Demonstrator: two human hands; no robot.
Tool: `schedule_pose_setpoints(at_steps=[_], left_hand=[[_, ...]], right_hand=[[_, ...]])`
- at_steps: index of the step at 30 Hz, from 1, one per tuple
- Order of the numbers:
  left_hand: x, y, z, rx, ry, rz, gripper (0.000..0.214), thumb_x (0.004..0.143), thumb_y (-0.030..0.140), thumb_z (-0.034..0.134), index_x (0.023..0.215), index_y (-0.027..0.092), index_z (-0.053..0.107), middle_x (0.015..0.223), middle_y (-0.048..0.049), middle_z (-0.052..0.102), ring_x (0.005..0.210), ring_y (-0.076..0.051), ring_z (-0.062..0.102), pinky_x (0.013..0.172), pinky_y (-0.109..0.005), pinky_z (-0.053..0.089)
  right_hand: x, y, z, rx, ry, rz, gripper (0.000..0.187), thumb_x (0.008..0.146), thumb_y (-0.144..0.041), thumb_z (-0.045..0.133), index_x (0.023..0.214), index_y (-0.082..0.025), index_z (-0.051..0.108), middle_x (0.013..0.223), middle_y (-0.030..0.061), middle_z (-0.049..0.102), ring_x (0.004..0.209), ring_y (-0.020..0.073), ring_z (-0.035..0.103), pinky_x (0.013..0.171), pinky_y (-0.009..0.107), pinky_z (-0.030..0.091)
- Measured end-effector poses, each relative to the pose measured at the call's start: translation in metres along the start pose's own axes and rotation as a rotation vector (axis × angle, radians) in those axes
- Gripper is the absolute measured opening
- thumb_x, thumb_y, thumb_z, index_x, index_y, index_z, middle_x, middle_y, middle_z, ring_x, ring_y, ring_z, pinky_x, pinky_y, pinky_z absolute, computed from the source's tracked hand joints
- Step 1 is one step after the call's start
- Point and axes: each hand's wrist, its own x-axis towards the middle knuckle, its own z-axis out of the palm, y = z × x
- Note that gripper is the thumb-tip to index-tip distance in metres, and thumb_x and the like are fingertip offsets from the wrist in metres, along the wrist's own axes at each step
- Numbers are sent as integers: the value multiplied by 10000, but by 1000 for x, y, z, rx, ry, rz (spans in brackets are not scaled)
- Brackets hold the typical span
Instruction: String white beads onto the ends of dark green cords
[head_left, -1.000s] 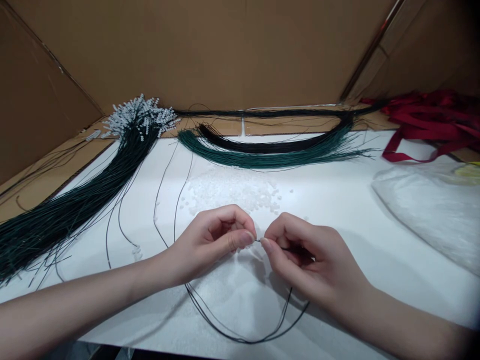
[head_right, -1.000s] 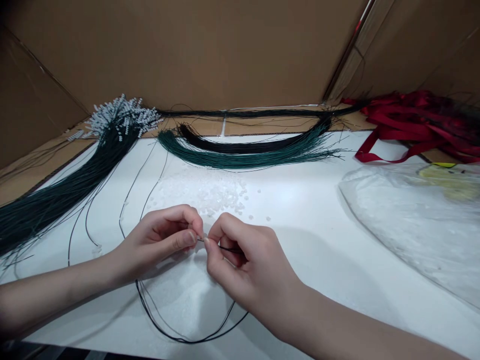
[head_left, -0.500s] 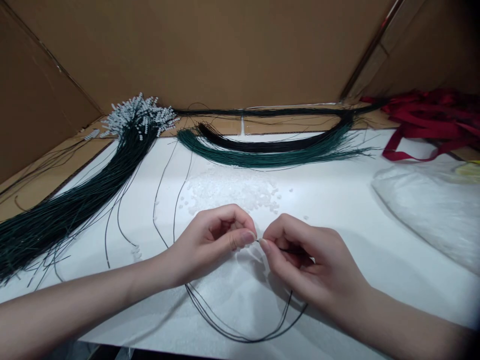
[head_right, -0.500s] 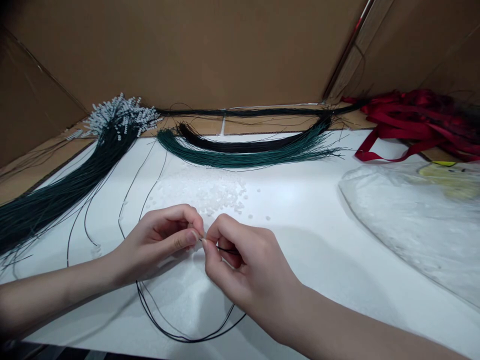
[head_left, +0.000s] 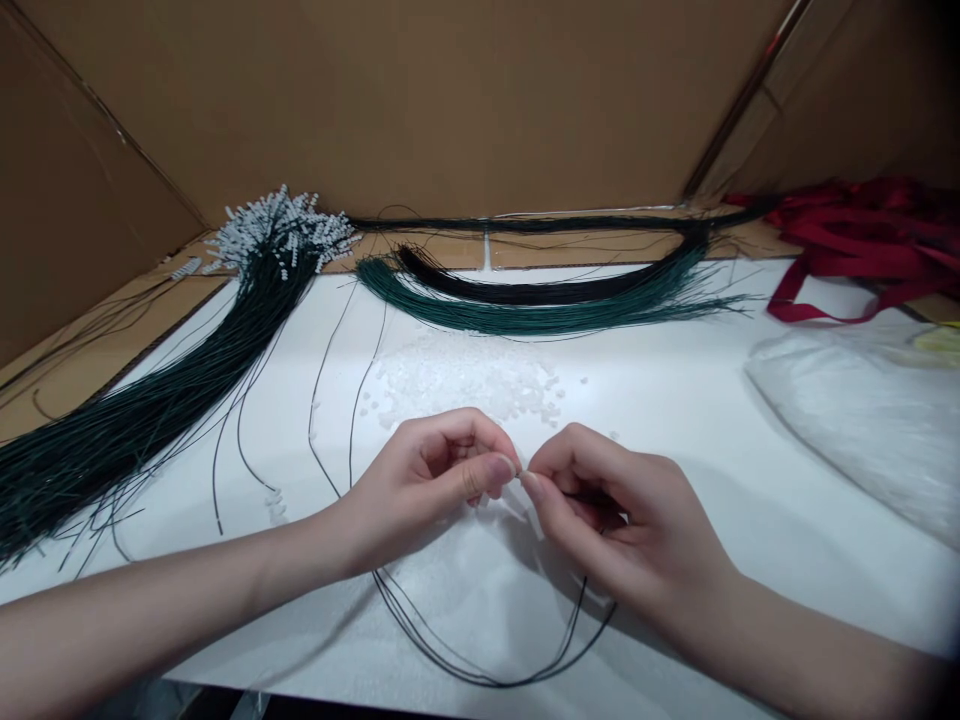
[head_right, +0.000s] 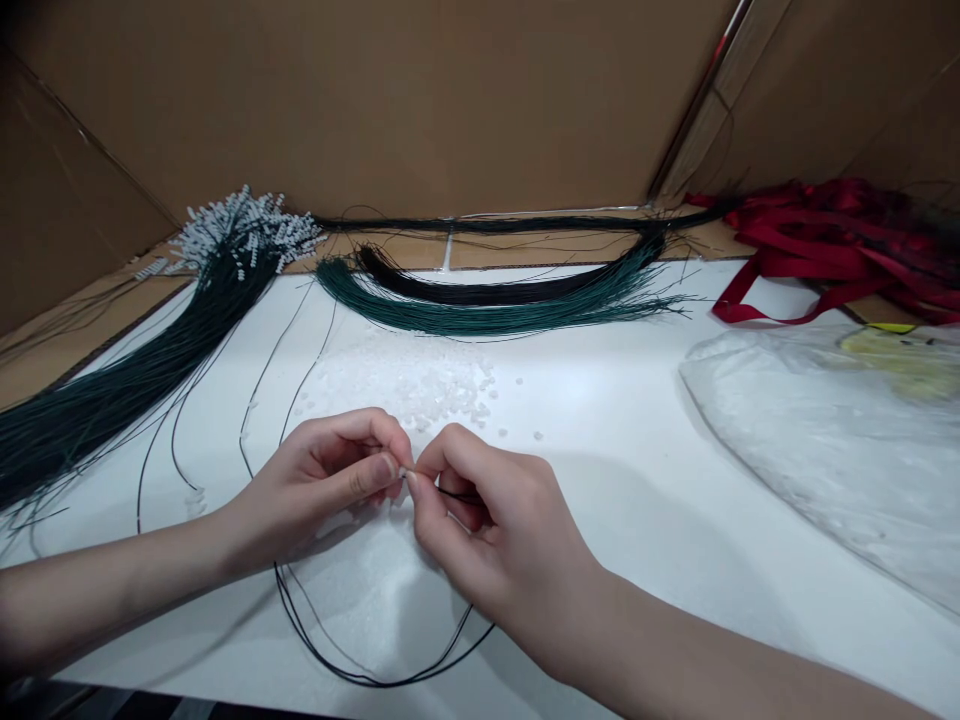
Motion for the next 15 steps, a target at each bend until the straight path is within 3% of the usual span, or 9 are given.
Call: schedule_pose_setpoints(at_steps=[4, 15], left_hand=[[-1, 0, -1, 1, -4, -12, 126, 882, 272, 685, 934, 159, 661, 790, -5, 607, 676, -82, 520, 601, -180, 390], [-4, 4, -3, 169, -3, -44, 194, 898, 348, 654, 865, 156, 651, 713, -2, 550, 631, -88, 448, 548, -211, 320]], right_hand=[[1, -1, -2, -1, 23, 26, 176, 910, -149, 489, 744, -206, 478, 547, -61, 364, 464, 78, 333, 413, 220, 268], [-1, 3, -2, -22, -7, 8, 155, 925, -161, 490, 777, -207, 497, 557, -56, 375, 477, 83, 319, 417, 224, 263]])
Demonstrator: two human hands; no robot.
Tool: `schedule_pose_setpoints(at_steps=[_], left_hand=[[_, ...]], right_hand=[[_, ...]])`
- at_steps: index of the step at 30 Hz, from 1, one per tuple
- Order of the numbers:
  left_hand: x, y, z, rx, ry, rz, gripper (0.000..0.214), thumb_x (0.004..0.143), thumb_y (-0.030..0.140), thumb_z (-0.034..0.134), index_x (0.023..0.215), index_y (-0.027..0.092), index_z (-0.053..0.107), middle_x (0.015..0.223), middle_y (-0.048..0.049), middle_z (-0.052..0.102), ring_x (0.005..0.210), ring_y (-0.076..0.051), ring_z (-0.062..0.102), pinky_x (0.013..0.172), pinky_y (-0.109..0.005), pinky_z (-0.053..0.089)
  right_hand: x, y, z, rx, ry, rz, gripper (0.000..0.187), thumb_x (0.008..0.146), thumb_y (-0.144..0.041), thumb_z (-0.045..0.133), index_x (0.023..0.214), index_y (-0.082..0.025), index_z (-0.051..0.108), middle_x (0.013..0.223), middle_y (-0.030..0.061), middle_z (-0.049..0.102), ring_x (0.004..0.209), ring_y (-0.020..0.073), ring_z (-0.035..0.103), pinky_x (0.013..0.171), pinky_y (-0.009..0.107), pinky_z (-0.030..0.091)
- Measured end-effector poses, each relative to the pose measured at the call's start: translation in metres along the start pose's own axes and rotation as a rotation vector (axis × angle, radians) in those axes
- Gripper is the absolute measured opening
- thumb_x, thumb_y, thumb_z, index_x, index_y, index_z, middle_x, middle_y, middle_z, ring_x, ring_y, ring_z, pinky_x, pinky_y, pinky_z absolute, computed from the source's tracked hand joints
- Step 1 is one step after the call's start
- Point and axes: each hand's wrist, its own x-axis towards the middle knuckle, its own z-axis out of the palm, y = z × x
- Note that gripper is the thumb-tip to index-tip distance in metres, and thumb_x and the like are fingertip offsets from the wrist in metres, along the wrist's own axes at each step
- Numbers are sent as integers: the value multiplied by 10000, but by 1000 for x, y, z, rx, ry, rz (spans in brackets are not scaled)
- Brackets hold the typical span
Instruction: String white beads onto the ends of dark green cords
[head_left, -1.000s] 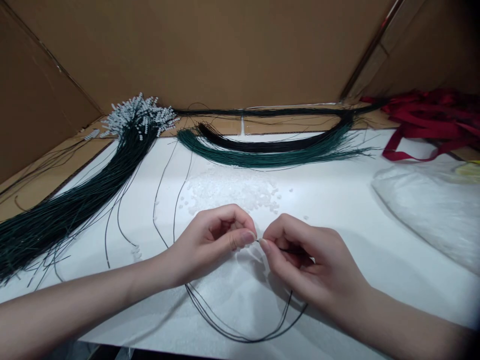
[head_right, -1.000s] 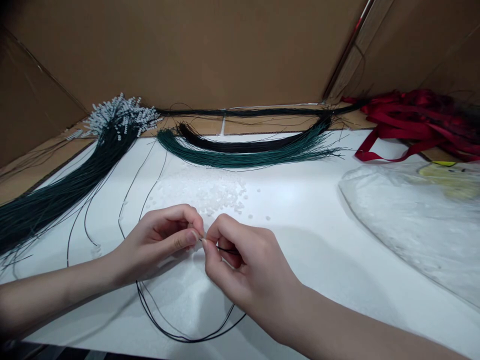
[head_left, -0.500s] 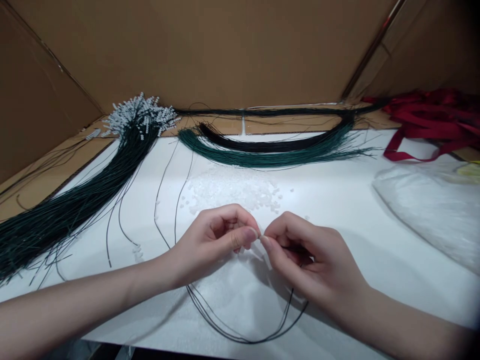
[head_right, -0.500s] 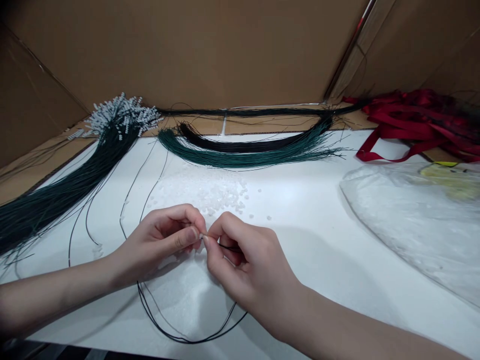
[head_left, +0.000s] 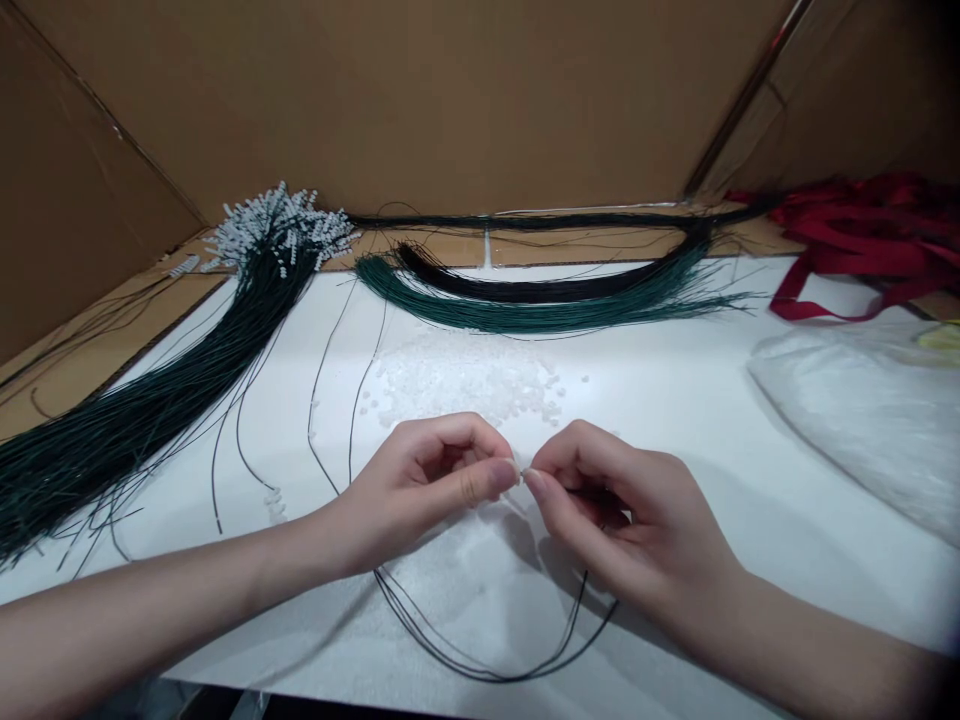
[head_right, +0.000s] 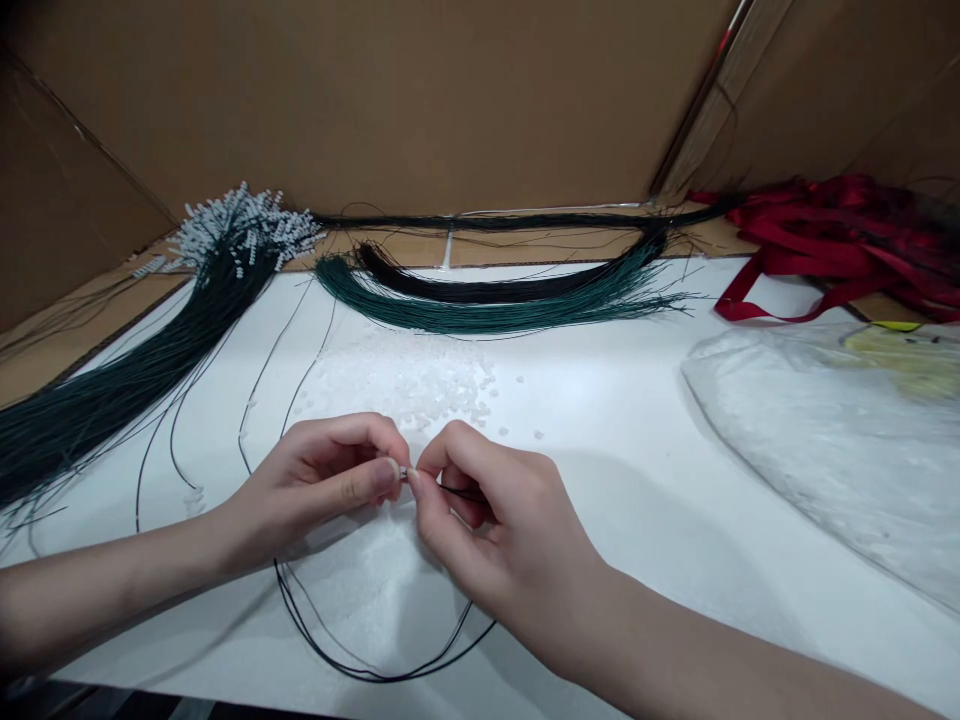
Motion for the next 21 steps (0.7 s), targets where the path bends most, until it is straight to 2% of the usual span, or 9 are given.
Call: schedule_pose_setpoints(at_steps=[3, 7, 21], left_hand=[[0, 0, 1, -20, 19, -1, 155, 867, 311, 699, 870, 163, 653, 714, 8, 551, 608, -76, 430, 524, -199, 306], [0, 2, 2, -23, 28, 47, 84, 870, 236, 694, 871, 157, 665, 770, -3, 604, 656, -76, 490, 565, -185, 363], [2, -1, 0, 208, 80, 220, 49, 886, 186, 662, 874, 143, 682, 792, -9, 660, 702, -82, 563, 602, -171, 425]], right_hand=[[0, 1, 0, 0, -11, 2, 155, 931, -164, 489, 783, -209, 492, 564, -52, 391, 481, 84, 327, 420, 224, 265], [-1, 0, -1, 22, -23, 25, 163, 944, -171, 475, 787, -213, 489, 573, -50, 402, 487, 88, 340, 425, 223, 272], [1, 2, 0, 55, -29, 6, 158, 954, -160, 474, 806, -200, 513, 597, -52, 429, 495, 75, 361, 422, 206, 290]])
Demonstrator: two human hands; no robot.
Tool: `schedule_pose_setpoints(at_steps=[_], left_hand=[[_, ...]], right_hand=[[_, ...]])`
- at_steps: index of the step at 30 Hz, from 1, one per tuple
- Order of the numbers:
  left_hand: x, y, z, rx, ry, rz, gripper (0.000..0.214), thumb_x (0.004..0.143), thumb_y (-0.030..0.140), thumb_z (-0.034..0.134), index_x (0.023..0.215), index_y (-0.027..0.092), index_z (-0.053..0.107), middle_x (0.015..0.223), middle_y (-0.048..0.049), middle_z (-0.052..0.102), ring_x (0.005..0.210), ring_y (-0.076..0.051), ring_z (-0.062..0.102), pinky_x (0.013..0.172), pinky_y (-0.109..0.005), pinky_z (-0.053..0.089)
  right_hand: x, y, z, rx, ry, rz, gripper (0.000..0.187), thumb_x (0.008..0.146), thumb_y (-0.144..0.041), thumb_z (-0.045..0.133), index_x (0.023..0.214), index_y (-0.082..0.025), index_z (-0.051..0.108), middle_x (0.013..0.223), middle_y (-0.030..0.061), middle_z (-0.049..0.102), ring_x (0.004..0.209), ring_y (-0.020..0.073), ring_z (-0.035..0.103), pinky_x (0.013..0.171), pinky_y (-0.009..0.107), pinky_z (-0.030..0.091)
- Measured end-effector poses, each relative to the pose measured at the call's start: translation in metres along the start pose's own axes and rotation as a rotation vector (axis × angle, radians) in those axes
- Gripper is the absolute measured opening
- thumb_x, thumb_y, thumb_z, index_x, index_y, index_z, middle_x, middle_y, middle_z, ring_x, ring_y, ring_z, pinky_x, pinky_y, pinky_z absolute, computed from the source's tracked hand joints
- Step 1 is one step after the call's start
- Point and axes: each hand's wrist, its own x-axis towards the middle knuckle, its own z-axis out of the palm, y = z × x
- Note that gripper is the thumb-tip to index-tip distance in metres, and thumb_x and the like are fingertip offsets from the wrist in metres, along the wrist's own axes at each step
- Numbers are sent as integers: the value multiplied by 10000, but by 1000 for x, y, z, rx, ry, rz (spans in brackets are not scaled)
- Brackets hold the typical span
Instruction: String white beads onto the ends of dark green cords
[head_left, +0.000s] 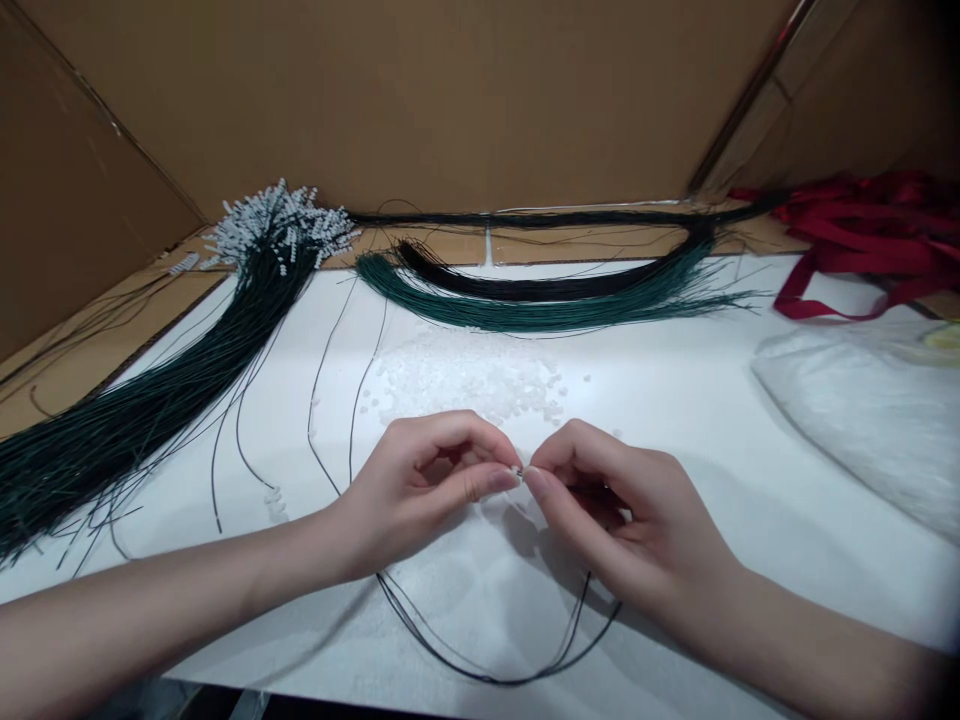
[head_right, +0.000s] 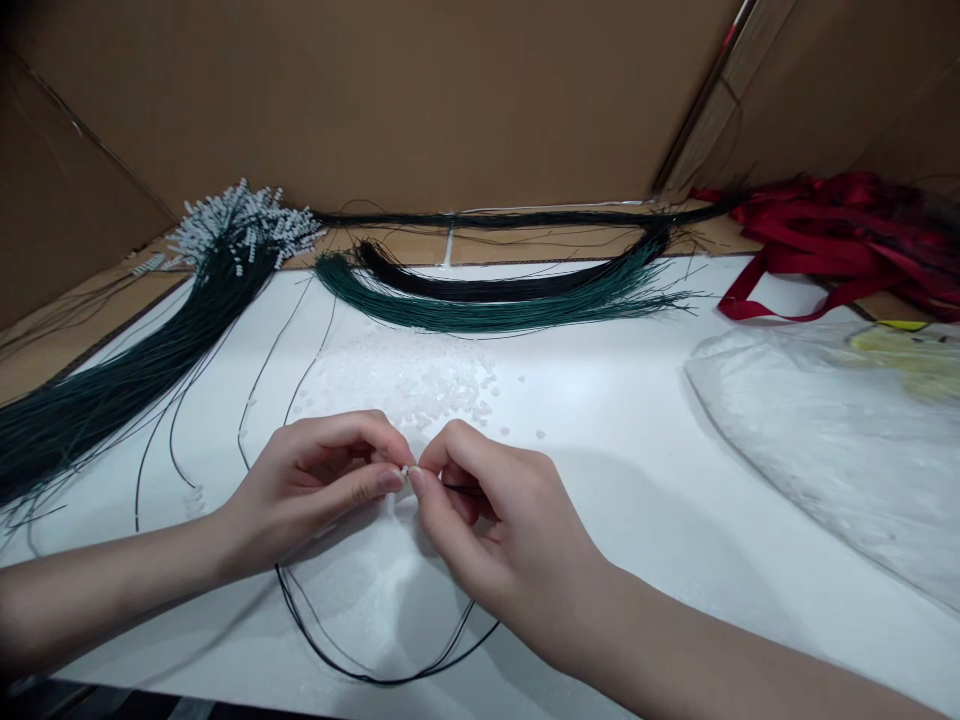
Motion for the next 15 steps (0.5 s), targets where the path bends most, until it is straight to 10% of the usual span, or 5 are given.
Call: schedule_pose_setpoints(at_steps=[15], left_hand=[[1, -2, 0, -19, -13, -34, 72, 886, 201, 651, 868, 136, 676, 752, -8, 644, 667, -88, 551, 582, -183, 419]], right_hand=[[-1, 1, 0, -38, -12, -33, 156, 943, -141, 484, 805, -202, 521, 602, -45, 442, 496, 77, 353, 419, 209, 278]])
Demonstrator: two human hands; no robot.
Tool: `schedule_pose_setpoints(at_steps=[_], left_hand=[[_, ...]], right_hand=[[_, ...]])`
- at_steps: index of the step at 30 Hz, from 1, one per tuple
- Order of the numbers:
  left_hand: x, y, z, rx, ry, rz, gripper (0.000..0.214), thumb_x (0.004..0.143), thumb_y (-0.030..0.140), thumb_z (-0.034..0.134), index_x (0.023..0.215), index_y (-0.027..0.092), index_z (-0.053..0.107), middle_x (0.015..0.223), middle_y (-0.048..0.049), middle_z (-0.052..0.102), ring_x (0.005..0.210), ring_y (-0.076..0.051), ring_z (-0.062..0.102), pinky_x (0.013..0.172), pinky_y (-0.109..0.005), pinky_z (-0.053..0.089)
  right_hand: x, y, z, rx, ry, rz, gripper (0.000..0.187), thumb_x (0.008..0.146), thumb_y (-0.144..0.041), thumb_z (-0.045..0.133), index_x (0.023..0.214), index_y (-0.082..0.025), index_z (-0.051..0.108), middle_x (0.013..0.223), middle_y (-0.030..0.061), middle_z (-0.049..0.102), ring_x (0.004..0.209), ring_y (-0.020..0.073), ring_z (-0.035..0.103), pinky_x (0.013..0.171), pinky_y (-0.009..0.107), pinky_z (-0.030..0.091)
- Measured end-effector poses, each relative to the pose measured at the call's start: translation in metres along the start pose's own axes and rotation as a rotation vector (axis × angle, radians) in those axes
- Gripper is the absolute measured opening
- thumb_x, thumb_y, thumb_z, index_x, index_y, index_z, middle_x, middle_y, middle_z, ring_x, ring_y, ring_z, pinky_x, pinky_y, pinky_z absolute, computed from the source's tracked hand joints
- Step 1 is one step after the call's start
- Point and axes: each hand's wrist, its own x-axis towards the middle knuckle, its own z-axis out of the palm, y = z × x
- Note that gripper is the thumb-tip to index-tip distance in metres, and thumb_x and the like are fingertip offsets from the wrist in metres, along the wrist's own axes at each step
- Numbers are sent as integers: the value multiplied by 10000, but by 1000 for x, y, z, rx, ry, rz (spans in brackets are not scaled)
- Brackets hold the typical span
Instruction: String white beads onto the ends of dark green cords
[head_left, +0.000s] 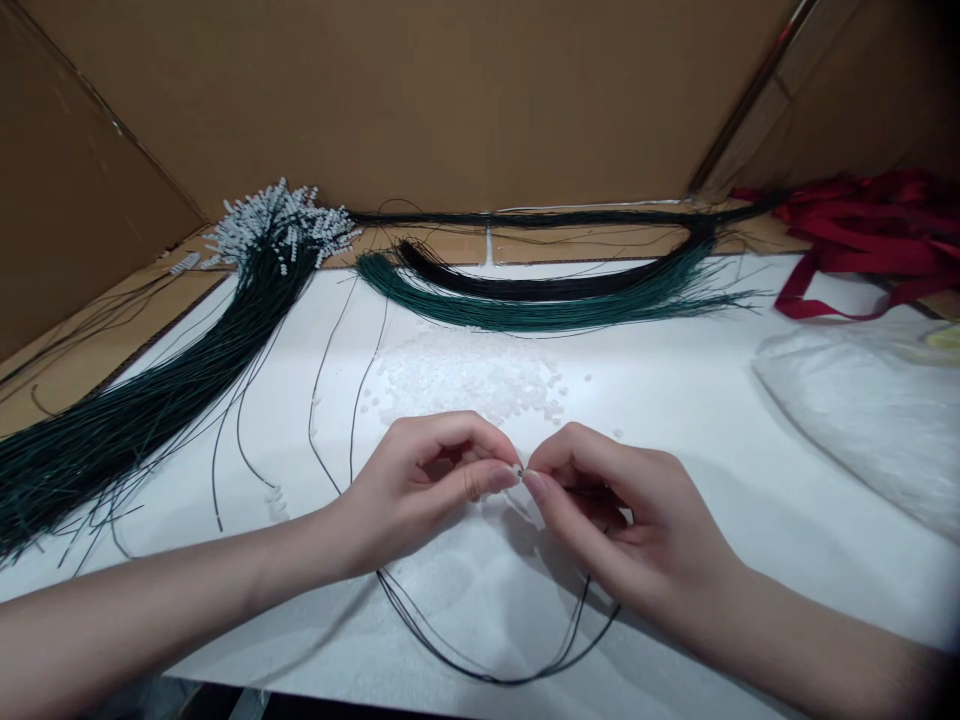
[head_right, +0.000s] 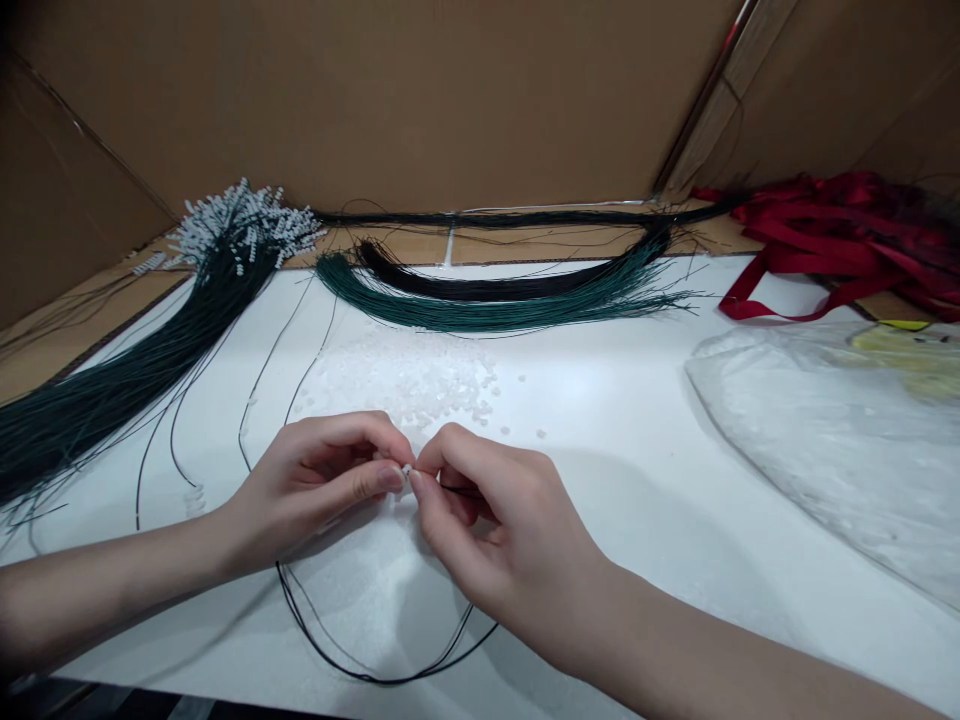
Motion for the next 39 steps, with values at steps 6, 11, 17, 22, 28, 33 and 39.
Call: schedule_pose_setpoints(at_steps=[6, 11, 17, 22, 28, 33, 39], left_hand=[[-1, -2, -1, 42, 3, 22, 80, 893, 214, 648, 864, 145, 678, 768, -14, 655, 676, -100, 565, 577, -201, 421], [-1, -2, -2, 189, 10, 166, 72, 910, 184, 630, 879, 142, 679, 787, -12, 654, 701, -94, 578, 610, -204, 431], [-2, -3, -3, 284, 0, 210, 93, 931, 213, 609, 898, 149, 668, 788, -10, 648, 688, -98, 576, 605, -222, 424], [-2, -4, -3, 303, -5, 178, 119, 924, 254, 621, 895, 149, 668, 779, -22, 642, 689, -115, 576, 590, -235, 422], [-2, -2, -1, 254, -20, 141, 131, 919, 268, 621, 892, 146, 658, 736, -8, 581, 628, -99, 502, 535, -225, 389], [-3, -1, 1, 222, -35, 103, 148, 921, 282, 615, 904, 141, 660, 736, -5, 570, 600, -88, 473, 523, -220, 370], [-2, 2, -5, 245, -25, 82, 171, 945, 268, 558, 862, 135, 626, 763, -24, 575, 661, -113, 495, 556, -240, 376]], right_hand=[[0, 0, 0, -12, -5, -4, 152, 937, -133, 485, 809, -204, 524, 607, -44, 441, 503, 80, 356, 426, 210, 283], [-1, 0, 0, -9, -4, 19, 163, 941, -140, 480, 795, -199, 522, 614, -46, 445, 516, 77, 362, 435, 205, 289], [1, -1, 0, -22, -4, 33, 160, 940, -167, 490, 787, -190, 532, 604, -49, 446, 512, 75, 360, 441, 207, 293], [1, -2, -3, 46, -16, 97, 166, 935, -153, 453, 778, -197, 478, 596, -60, 406, 513, 80, 354, 447, 209, 295], [2, -3, -5, -1, -56, 82, 167, 942, -161, 454, 779, -198, 453, 602, -59, 403, 510, 85, 346, 453, 224, 288], [2, -2, -4, -17, -83, 73, 152, 952, -154, 450, 806, -197, 455, 629, -49, 433, 530, 93, 377, 479, 235, 313], [2, 1, -3, -28, -70, 81, 156, 968, -174, 444, 817, -200, 474, 651, -40, 455, 564, 106, 394, 511, 251, 334]])
